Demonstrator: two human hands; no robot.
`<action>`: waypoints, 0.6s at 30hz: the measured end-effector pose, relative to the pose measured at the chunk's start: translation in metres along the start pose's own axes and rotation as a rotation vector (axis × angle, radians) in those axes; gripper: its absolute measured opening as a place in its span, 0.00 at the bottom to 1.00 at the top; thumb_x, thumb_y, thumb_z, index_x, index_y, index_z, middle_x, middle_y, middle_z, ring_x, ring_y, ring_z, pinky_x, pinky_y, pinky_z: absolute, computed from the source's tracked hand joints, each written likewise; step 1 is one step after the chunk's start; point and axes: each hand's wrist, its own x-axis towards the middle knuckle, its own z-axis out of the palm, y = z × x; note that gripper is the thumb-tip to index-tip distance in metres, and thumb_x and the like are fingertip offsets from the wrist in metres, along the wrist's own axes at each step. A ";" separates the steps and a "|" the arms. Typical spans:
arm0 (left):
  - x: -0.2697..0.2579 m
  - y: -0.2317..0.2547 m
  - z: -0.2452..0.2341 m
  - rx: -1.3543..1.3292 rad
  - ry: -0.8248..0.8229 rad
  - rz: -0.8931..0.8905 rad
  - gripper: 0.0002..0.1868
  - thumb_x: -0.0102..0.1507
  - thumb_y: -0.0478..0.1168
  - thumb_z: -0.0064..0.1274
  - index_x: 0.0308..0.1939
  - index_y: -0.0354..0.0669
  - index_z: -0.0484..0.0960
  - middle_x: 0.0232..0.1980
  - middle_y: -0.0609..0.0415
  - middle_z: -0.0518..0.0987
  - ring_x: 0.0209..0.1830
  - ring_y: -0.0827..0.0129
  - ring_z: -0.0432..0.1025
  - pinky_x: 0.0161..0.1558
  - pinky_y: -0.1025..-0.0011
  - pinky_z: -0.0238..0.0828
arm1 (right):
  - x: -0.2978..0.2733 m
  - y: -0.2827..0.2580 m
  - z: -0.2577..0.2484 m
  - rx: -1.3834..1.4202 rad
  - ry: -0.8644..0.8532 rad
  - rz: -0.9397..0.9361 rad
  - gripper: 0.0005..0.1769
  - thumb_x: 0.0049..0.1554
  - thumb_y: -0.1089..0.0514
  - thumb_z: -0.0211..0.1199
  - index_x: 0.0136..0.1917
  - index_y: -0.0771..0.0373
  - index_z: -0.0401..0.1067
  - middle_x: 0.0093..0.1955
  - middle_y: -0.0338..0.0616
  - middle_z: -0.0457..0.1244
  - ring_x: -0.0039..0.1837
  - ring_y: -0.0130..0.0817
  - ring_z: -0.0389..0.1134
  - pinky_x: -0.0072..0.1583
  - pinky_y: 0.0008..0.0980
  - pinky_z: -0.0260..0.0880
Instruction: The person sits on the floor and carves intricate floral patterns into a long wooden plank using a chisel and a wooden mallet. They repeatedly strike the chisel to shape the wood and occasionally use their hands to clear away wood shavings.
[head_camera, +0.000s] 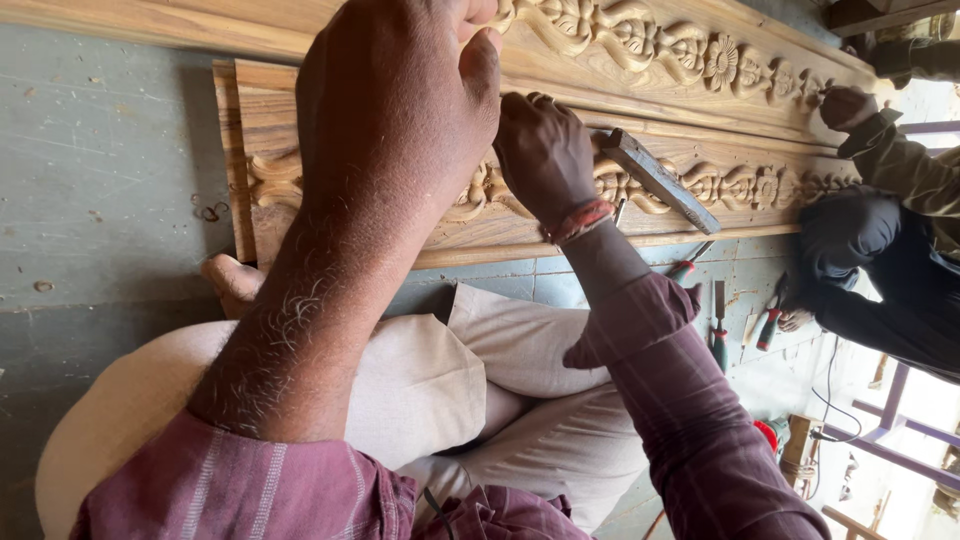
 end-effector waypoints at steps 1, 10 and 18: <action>-0.002 0.000 0.000 0.017 -0.020 -0.022 0.09 0.65 0.37 0.63 0.46 0.39 0.80 0.42 0.47 0.84 0.41 0.50 0.79 0.42 0.55 0.74 | 0.001 -0.001 0.004 0.028 0.001 0.007 0.05 0.64 0.59 0.65 0.48 0.62 0.76 0.39 0.44 0.66 0.39 0.36 0.65 0.42 0.40 0.69; 0.001 0.000 0.000 0.056 -0.017 -0.018 0.09 0.66 0.37 0.64 0.47 0.42 0.82 0.43 0.50 0.85 0.42 0.54 0.80 0.44 0.57 0.76 | -0.015 0.003 0.009 -0.032 0.119 -0.057 0.03 0.60 0.57 0.67 0.45 0.57 0.78 0.39 0.41 0.64 0.39 0.37 0.65 0.41 0.39 0.67; 0.000 -0.002 0.004 0.013 -0.023 0.007 0.07 0.66 0.36 0.63 0.46 0.40 0.83 0.44 0.49 0.86 0.43 0.56 0.82 0.45 0.60 0.77 | -0.050 -0.015 0.000 -0.141 -0.004 0.101 0.09 0.59 0.64 0.62 0.50 0.55 0.80 0.46 0.41 0.64 0.41 0.35 0.67 0.42 0.36 0.68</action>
